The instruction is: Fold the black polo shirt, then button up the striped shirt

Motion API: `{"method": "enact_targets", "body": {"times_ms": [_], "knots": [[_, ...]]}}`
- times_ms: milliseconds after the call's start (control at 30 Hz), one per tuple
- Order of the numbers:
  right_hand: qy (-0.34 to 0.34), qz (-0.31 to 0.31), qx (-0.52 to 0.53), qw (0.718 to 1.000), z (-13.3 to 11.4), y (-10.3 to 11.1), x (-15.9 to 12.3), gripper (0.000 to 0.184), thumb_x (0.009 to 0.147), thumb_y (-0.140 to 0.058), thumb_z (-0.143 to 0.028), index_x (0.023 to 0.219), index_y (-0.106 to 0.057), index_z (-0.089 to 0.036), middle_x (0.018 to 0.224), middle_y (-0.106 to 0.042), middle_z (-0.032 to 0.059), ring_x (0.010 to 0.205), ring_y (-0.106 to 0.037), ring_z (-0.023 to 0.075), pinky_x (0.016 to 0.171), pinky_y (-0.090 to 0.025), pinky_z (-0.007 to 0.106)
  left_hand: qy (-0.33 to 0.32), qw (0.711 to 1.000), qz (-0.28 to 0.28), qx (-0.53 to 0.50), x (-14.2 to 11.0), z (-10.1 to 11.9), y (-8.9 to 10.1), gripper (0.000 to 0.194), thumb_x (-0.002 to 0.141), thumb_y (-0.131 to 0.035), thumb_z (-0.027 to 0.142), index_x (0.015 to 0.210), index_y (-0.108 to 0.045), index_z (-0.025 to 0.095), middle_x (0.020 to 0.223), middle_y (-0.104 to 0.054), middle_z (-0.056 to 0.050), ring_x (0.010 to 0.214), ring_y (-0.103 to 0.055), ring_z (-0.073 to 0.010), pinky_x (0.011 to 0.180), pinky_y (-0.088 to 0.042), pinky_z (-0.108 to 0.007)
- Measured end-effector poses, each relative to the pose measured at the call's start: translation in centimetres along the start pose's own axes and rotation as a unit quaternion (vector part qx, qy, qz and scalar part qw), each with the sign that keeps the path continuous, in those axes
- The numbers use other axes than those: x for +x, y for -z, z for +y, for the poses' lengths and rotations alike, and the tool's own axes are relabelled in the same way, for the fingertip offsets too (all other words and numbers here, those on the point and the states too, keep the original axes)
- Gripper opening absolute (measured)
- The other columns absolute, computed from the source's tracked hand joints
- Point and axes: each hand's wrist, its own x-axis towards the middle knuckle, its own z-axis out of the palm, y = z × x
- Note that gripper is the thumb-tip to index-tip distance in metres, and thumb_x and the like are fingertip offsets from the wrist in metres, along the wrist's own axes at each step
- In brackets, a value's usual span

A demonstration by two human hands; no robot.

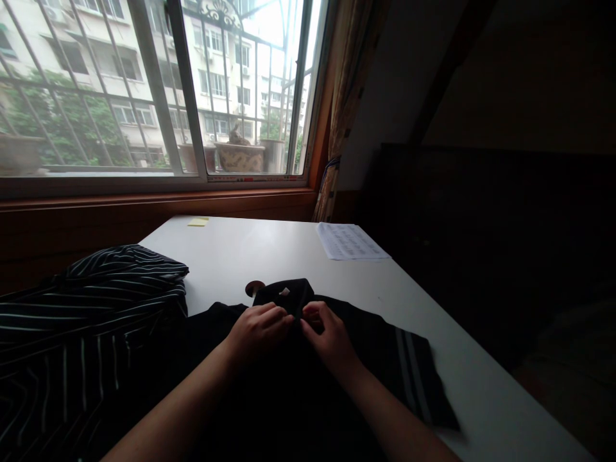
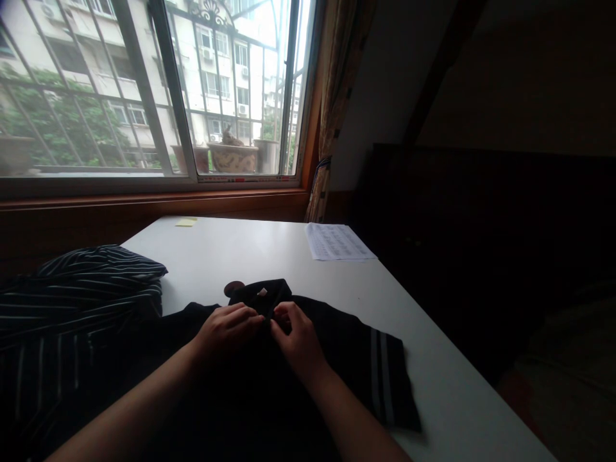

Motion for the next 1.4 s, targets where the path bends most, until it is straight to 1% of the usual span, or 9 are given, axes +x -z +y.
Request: {"method": "enact_targets", "body": {"times_ms": [133, 267, 400, 533, 700, 867, 1067, 1233, 1400], "knots": [[0.019, -0.014, -0.030, 0.999, -0.29, 0.05, 0.11, 0.029, 0.085, -0.059, -0.013, 0.112, -0.063, -0.025, 0.092, -0.067, 0.0004, 0.080, -0.065, 0.0157, 0.075, -0.054, 0.028, 0.005, 1.000, -0.006, -0.004, 0.01, 0.07, -0.06, 0.013, 0.099, -0.050, 0.019, 0.100, -0.062, 0.016, 0.085, -0.065, -0.004, 0.072, -0.060, -0.0138, 0.061, -0.052, -0.026], [0.050, -0.006, -0.089, 0.995, -0.55, 0.18, 0.16, 0.025, 0.081, -0.056, -0.005, 0.095, -0.066, -0.023, 0.086, -0.064, 0.0006, 0.079, -0.063, 0.0171, 0.074, -0.050, 0.030, 0.012, 1.000, -0.004, -0.011, 0.01, 0.12, -0.20, 0.012, 0.099, -0.050, 0.018, 0.099, -0.062, 0.016, 0.085, -0.065, -0.004, 0.072, -0.060, -0.0137, 0.061, -0.051, -0.026], [0.073, 0.030, -0.127, 0.989, -0.76, 0.37, 0.14, 0.023, 0.080, -0.057, -0.005, 0.093, -0.066, -0.022, 0.090, -0.058, 0.0031, 0.083, -0.060, 0.0193, 0.078, -0.050, 0.034, 0.015, 1.000, -0.001, -0.009, -0.04, 0.09, -0.34, 0.013, 0.099, -0.050, 0.019, 0.102, -0.063, 0.017, 0.085, -0.065, -0.004, 0.072, -0.059, -0.0136, 0.060, -0.050, -0.026], [0.116, 0.022, -0.109, 0.987, -0.84, 0.51, 0.15, 0.024, 0.083, -0.056, -0.005, 0.097, -0.065, -0.023, 0.102, -0.057, 0.0060, 0.095, -0.060, 0.0210, 0.087, -0.051, 0.036, 0.019, 1.000, 0.005, -0.003, -0.02, 0.14, -0.25, 0.014, 0.100, -0.050, 0.019, 0.102, -0.063, 0.017, 0.085, -0.065, -0.004, 0.072, -0.059, -0.0133, 0.061, -0.050, -0.026], [0.154, -0.003, -0.080, 0.985, -0.51, 0.55, 0.21, 0.022, 0.091, -0.052, -0.007, 0.102, -0.063, -0.024, 0.102, -0.058, 0.0052, 0.095, -0.061, 0.0192, 0.087, -0.053, 0.034, 0.014, 1.000, 0.012, 0.002, 0.10, 0.23, 0.00, 0.013, 0.099, -0.050, 0.018, 0.102, -0.064, 0.017, 0.084, -0.066, -0.003, 0.071, -0.059, -0.0133, 0.060, -0.050, -0.026], [0.145, 0.017, -0.094, 0.985, -0.31, 0.42, 0.10, 0.019, 0.095, -0.052, -0.012, 0.100, -0.065, -0.025, 0.100, -0.056, 0.0048, 0.088, -0.062, 0.0171, 0.082, -0.054, 0.031, 0.002, 1.000, 0.015, -0.004, 0.15, 0.37, 0.00, 0.011, 0.098, -0.052, 0.017, 0.102, -0.063, 0.015, 0.087, -0.067, -0.004, 0.072, -0.061, -0.0137, 0.061, -0.051, -0.027], [0.121, 0.011, -0.095, 0.988, -0.43, 0.40, -0.06, 0.017, 0.097, -0.052, -0.016, 0.100, -0.067, -0.026, 0.093, -0.058, 0.0030, 0.084, -0.062, 0.0167, 0.077, -0.052, 0.029, -0.010, 1.000, 0.015, -0.002, 0.13, 0.44, 0.11, 0.013, 0.099, -0.050, 0.018, 0.104, -0.063, 0.015, 0.089, -0.068, -0.004, 0.073, -0.063, -0.0138, 0.059, -0.051, -0.026], [0.095, 0.031, -0.078, 0.992, -0.14, 0.20, 0.03, 0.010, 0.092, -0.058, -0.014, 0.093, -0.061, -0.024, 0.088, -0.061, 0.0006, 0.081, -0.062, 0.0164, 0.076, -0.050, 0.028, -0.008, 1.000, 0.013, -0.002, -0.01, 0.39, 0.11, 0.015, 0.100, -0.050, 0.019, 0.108, -0.062, 0.015, 0.090, -0.068, -0.005, 0.075, -0.064, -0.0147, 0.061, -0.053, -0.027], [0.065, 0.033, -0.067, 0.995, -0.27, 0.11, 0.09, 0.012, 0.089, -0.060, -0.012, 0.085, -0.060, -0.023, 0.081, -0.062, -0.0026, 0.076, -0.062, 0.0146, 0.072, -0.049, 0.027, -0.002, 1.000, 0.012, 0.001, -0.05, 0.35, 0.05, 0.015, 0.100, -0.050, 0.018, 0.107, -0.062, 0.016, 0.089, -0.068, -0.004, 0.074, -0.063, -0.0144, 0.060, -0.053, -0.026]]}}
